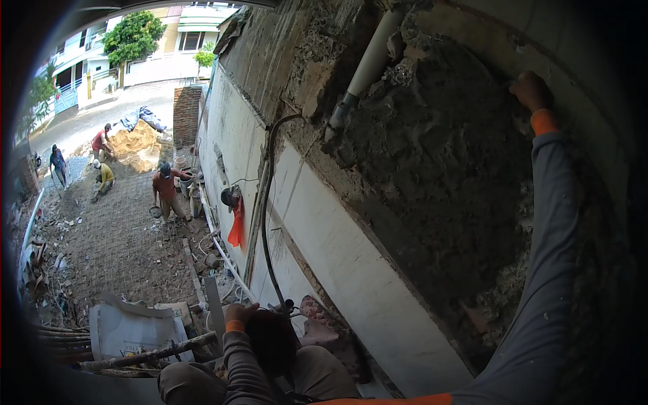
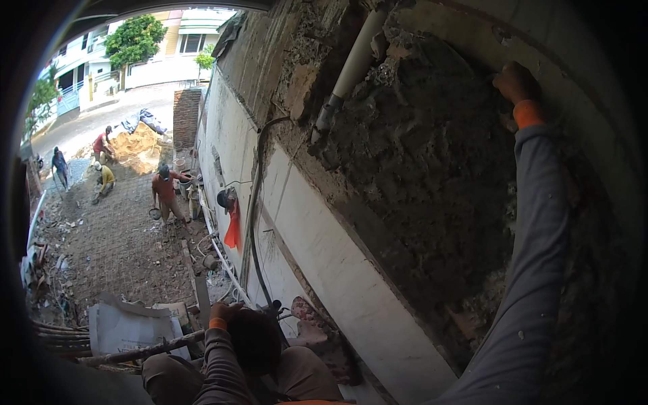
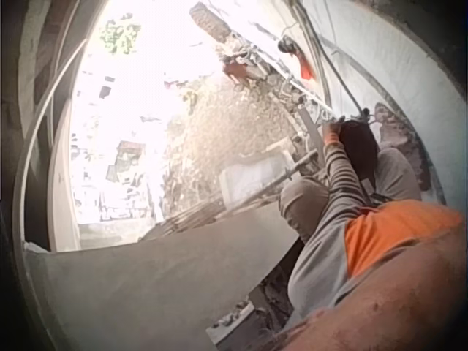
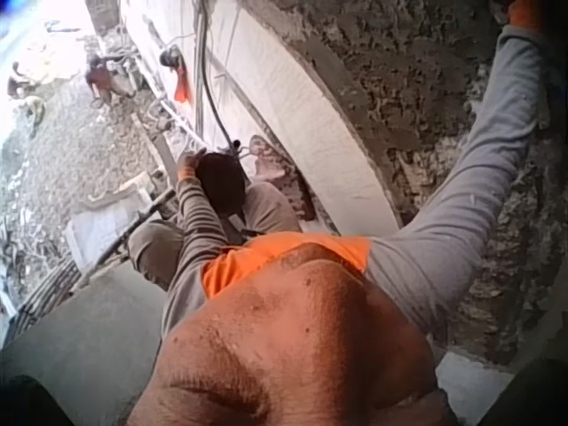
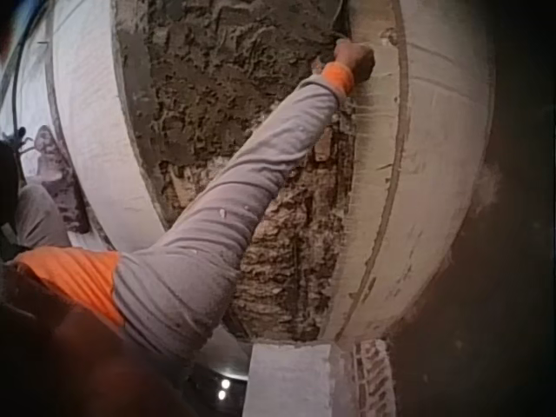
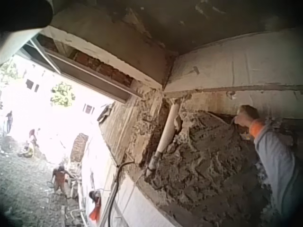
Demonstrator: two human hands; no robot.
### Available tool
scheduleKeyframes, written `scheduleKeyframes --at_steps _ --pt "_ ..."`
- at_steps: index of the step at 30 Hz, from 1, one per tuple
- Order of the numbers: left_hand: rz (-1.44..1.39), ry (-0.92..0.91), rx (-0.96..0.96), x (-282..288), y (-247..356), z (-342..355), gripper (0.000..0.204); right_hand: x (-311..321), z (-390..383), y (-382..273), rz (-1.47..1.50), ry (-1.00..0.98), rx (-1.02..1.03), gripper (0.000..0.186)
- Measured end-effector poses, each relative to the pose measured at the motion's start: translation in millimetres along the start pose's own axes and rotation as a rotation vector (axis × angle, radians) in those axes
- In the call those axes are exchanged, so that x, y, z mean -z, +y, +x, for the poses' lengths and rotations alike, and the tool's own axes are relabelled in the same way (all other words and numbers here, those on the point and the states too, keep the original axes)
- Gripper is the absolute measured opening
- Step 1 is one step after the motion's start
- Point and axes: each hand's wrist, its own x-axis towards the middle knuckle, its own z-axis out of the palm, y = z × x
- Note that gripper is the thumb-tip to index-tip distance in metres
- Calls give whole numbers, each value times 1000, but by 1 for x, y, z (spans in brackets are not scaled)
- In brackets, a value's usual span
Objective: The person plasters an exposed wall by scooping mortar from a bucket with a trowel and applying it onto the wall surface.
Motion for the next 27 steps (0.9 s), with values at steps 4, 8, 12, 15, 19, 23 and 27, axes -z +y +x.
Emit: scheduleKeyframes --at_steps 4,8,12,15,19,23,27 --pt "11 -55 30 -4 2 6 65 30 -19 25 -149 -30 -59 33" --pt "29 -14 28 -7 -9 3 65 46 -38 36 -190 -51 -78 32" --pt "7 -1 -15 -7 -5 -1 65 52 -49 68 -7 179 23 34" --pt "-12 11 3 -6 -5 1 65 56 -36 81 440 54 120 38" --pt "-20 5 44 -4 -21 -6 66 66 -40 27 1094 -273 312 39" --pt "-3 31 -40 -11 5 0 63 48 -8 36 877 -543 145 40" --pt "5 25 -20 -9 5 -12 65 18 8 35 163 157 103 47"
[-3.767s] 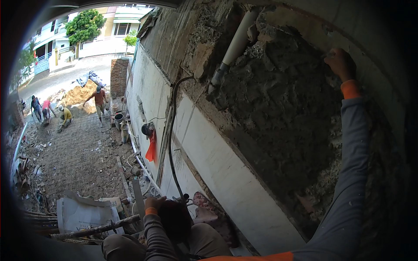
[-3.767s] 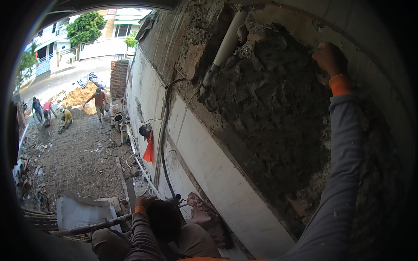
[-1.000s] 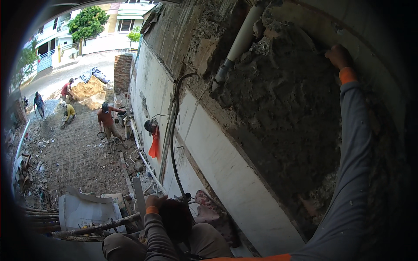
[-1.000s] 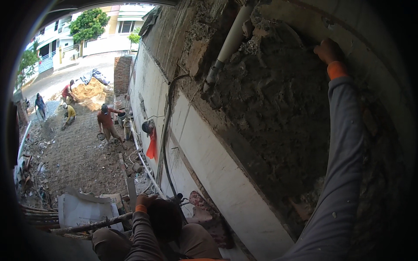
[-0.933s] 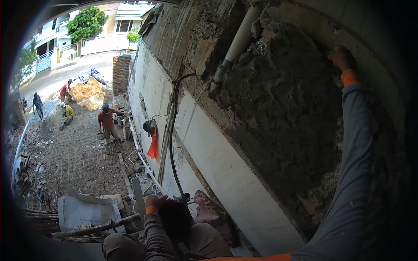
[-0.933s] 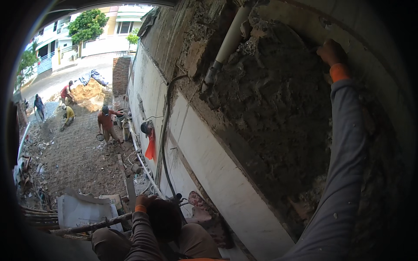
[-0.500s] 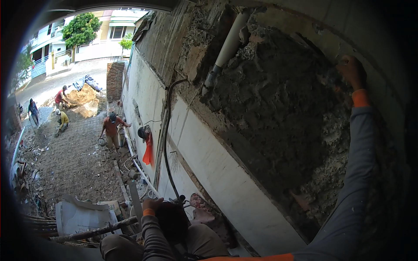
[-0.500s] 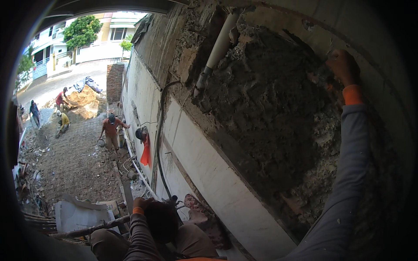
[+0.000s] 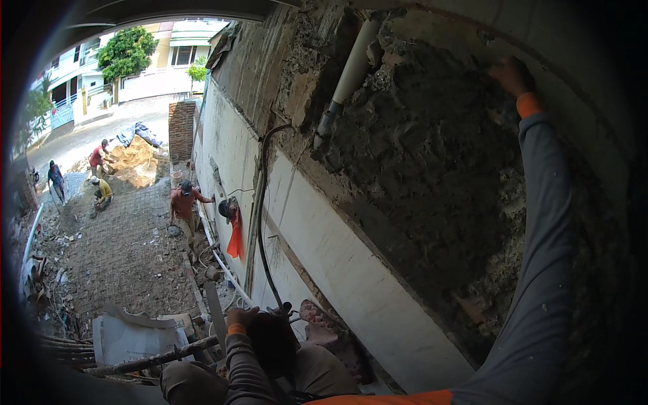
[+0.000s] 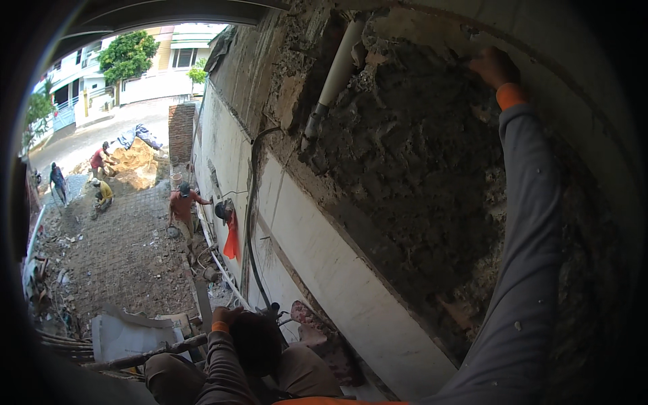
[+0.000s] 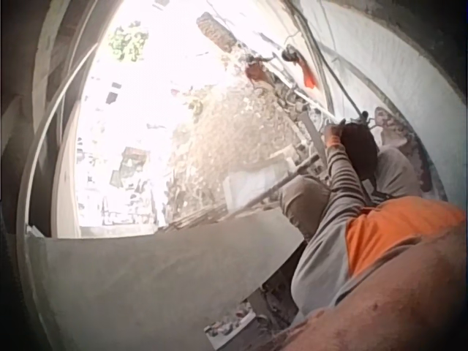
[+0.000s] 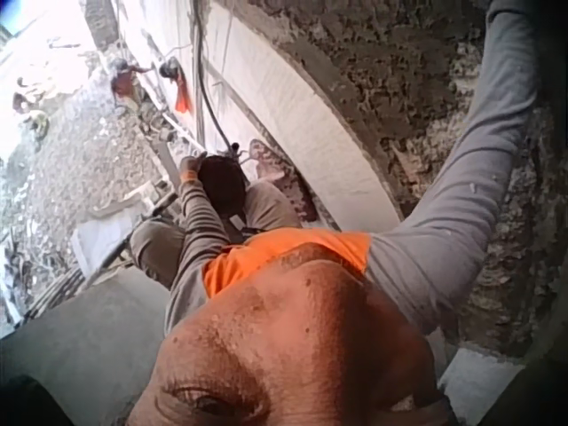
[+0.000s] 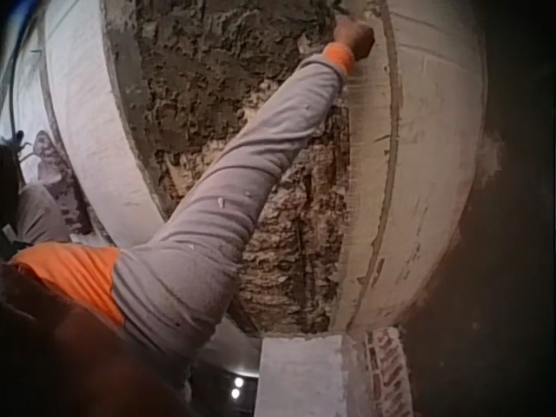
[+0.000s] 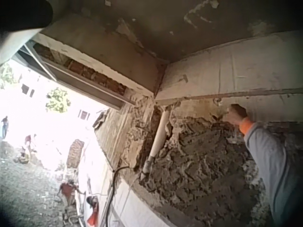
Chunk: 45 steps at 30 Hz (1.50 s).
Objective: The person plasters an exposed wall by scooping mortar from a bucket with a trowel and applying it onto the wall surface.
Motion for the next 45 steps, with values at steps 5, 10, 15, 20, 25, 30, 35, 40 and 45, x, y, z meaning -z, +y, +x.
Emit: scheduleKeyframes --at_steps 5,10,15,20,25,30,35,40,45 --pt "40 -42 25 5 -5 3 66 12 -54 1 100 -94 5 45" --pt "-1 -9 126 9 -23 -7 64 -1 -196 -81 427 -417 205 35" --pt "-86 98 87 0 -54 6 63 -76 -400 -167 714 -1129 377 29" --pt "-73 138 56 15 -27 4 70 -111 -557 -276 804 -1392 722 34" --pt "-158 132 86 17 -27 4 64 -91 -633 -385 962 -1435 628 29" --pt "-118 84 95 8 -12 -7 63 -124 -667 -386 861 -1433 691 20" --pt "-87 158 -7 -3 -15 -10 63 -120 -618 -376 664 -1165 980 12" --pt "-112 108 46 4 -5 -11 63 -121 -638 -368 560 -815 930 9" --pt "-129 162 110 20 -34 -7 63 -101 -610 -376 651 -601 924 15"
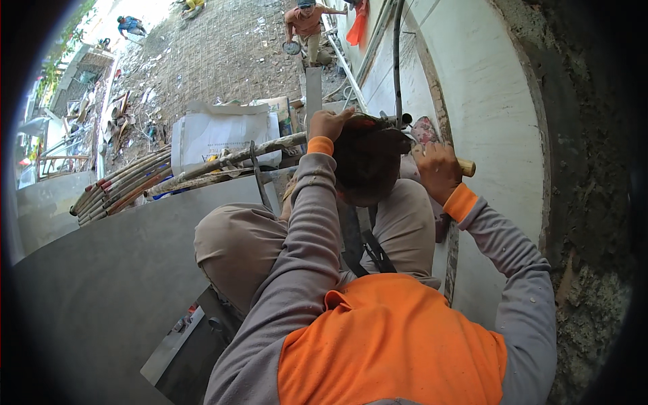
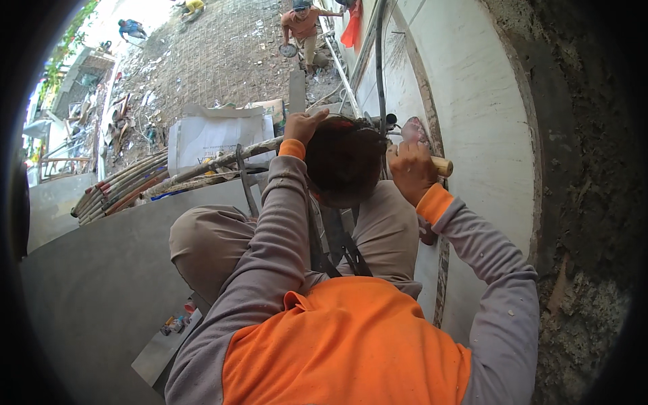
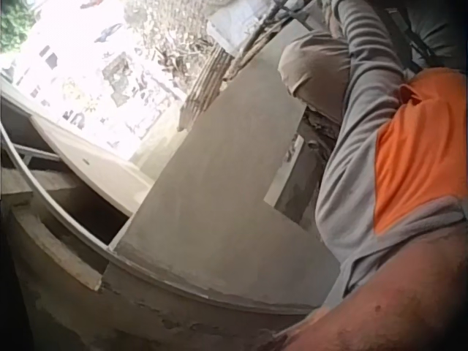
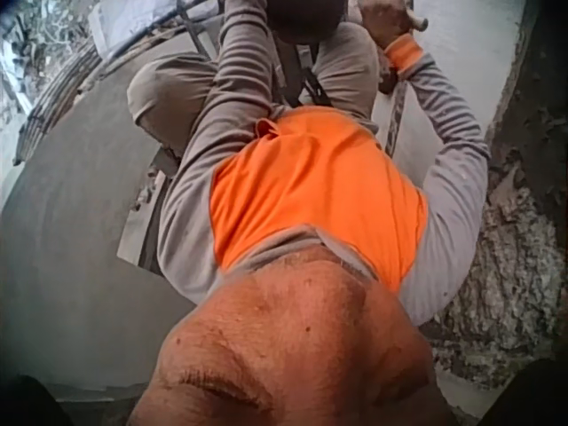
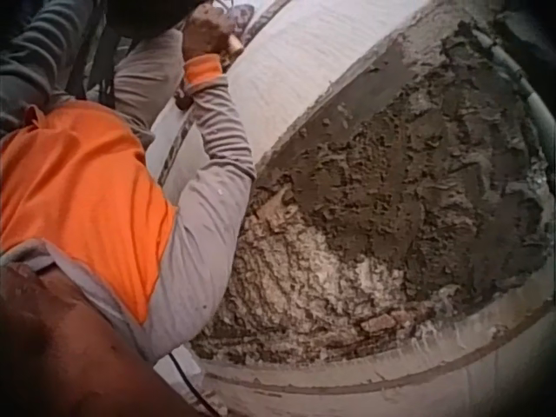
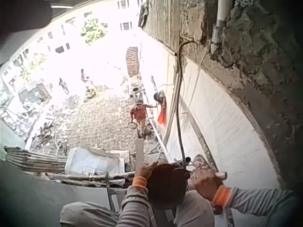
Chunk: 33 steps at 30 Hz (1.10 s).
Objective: The person plasters an exposed wall by scooping mortar from a bucket with a trowel and applying it onto the wall surface.
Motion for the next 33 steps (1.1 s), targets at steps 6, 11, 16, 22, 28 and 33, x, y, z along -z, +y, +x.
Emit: scheduleKeyframes --at_steps 6,11,16,22,28,33 --pt "16 3 -9 -13 18 -7 60 -56 13 -18 -177 -142 177 11" --pt "68 -103 138 -15 33 -13 53 -67 -4 -5 216 -203 226 11" --pt "28 -85 114 -17 30 -11 53 -75 -20 -11 446 -221 131 12" --pt "44 -64 123 -18 33 -12 52 -68 -37 -34 555 -439 -20 15" --pt "29 -85 81 -18 28 -10 53 -54 -48 -46 828 -485 -160 30" --pt "-94 -120 0 -7 9 -6 56 -45 -53 -38 881 -493 -228 34"
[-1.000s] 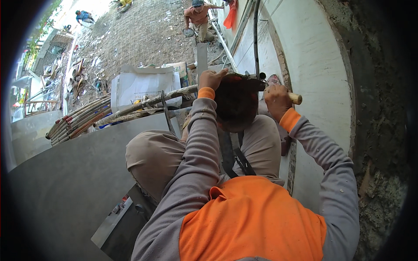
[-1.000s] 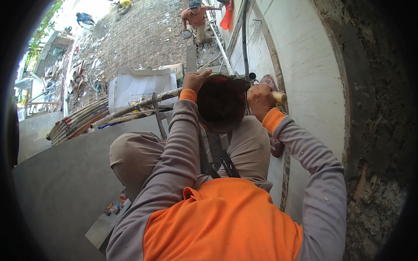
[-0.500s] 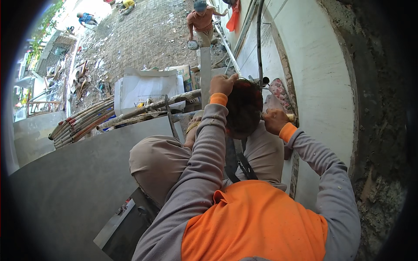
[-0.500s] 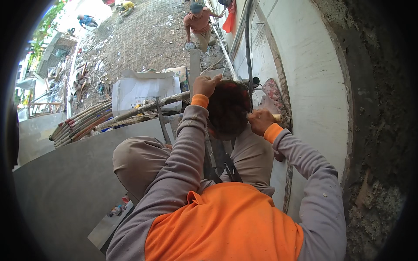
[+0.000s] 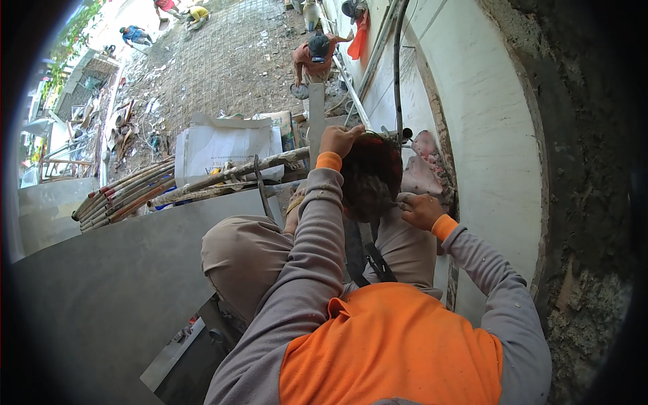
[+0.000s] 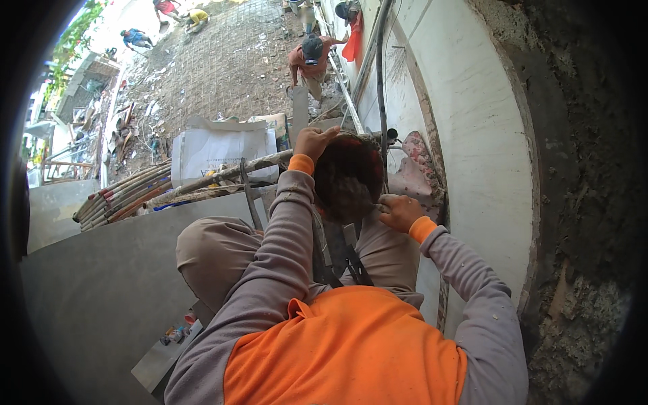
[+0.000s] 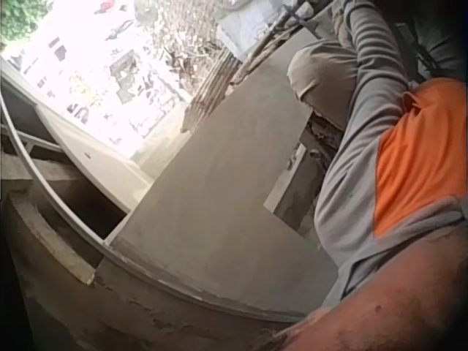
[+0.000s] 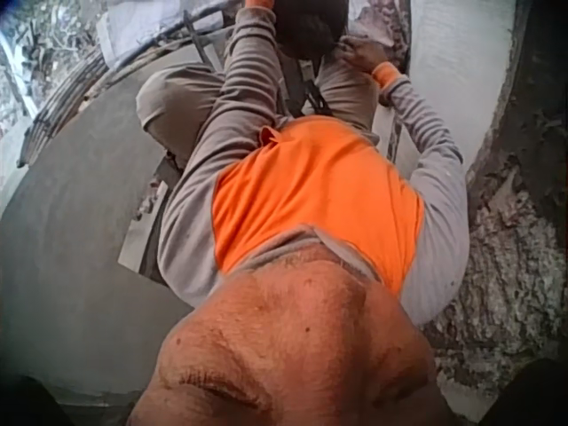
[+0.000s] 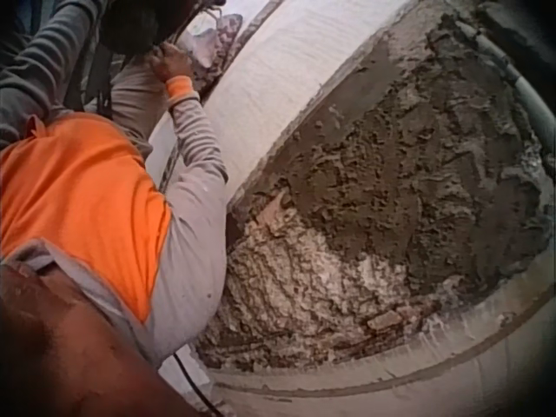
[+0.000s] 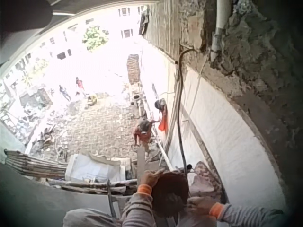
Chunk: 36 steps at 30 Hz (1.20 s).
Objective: The person plasters an exposed wall by scooping mortar from a bucket with a trowel and applying it onto the wall surface.
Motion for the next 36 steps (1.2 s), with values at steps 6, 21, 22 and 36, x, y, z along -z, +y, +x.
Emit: scheduleKeyframes --at_steps 6,21,22,36 --pt "7 21 5 7 0 10 60 22 -19 24 -101 148 -24 31" --pt "13 175 -131 -5 -20 20 65 249 -96 -57 -237 477 260 23" --pt "3 179 -145 -7 -17 21 65 280 -100 -70 -265 524 319 21" --pt "135 73 -31 -24 1 36 60 631 -88 -96 280 964 -200 30"
